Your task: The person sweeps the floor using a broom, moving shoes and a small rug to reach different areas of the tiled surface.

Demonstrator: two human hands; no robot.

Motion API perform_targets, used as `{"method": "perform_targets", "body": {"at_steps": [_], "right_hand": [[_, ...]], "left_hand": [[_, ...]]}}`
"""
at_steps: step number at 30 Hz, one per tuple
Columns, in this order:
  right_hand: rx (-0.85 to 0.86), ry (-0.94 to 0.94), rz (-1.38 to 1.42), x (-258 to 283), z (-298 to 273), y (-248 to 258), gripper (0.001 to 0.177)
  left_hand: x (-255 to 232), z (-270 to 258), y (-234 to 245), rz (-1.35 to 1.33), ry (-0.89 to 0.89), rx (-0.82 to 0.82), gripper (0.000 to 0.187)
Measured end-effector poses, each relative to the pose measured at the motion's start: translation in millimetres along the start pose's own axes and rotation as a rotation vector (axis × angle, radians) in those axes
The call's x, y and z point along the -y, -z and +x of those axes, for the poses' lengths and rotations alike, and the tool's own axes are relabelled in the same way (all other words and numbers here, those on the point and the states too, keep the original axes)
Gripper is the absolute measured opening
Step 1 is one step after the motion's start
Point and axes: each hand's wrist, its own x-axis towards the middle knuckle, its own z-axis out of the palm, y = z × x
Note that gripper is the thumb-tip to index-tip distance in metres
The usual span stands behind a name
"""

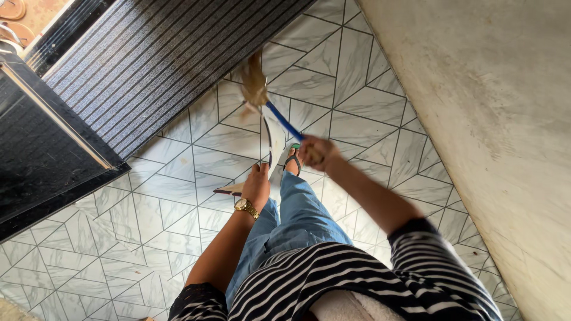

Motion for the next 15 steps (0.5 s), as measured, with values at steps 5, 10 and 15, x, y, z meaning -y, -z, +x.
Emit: {"method": "perform_targets", "body": {"at_steps": [5, 10, 15], "right_hand": [[-0.253, 0.145, 0.018, 145.1, 69.8, 53.1, 0.024], [-0.105, 0.533, 0.111, 162.7, 20.6, 8.9, 0.008], [0.016, 0.513, 0.256, 78.7, -23.4, -25.7, 0.012]], "left_hand": [[6.4, 1.1, -9.0, -0.021, 0.003, -0.024, 0.039], [8.7, 0.2, -11.0, -0.032, 0.017, -0.038, 0.039], [-0.7, 7.7, -11.9, -0.036, 0.012, -0.067, 0.040]]}}
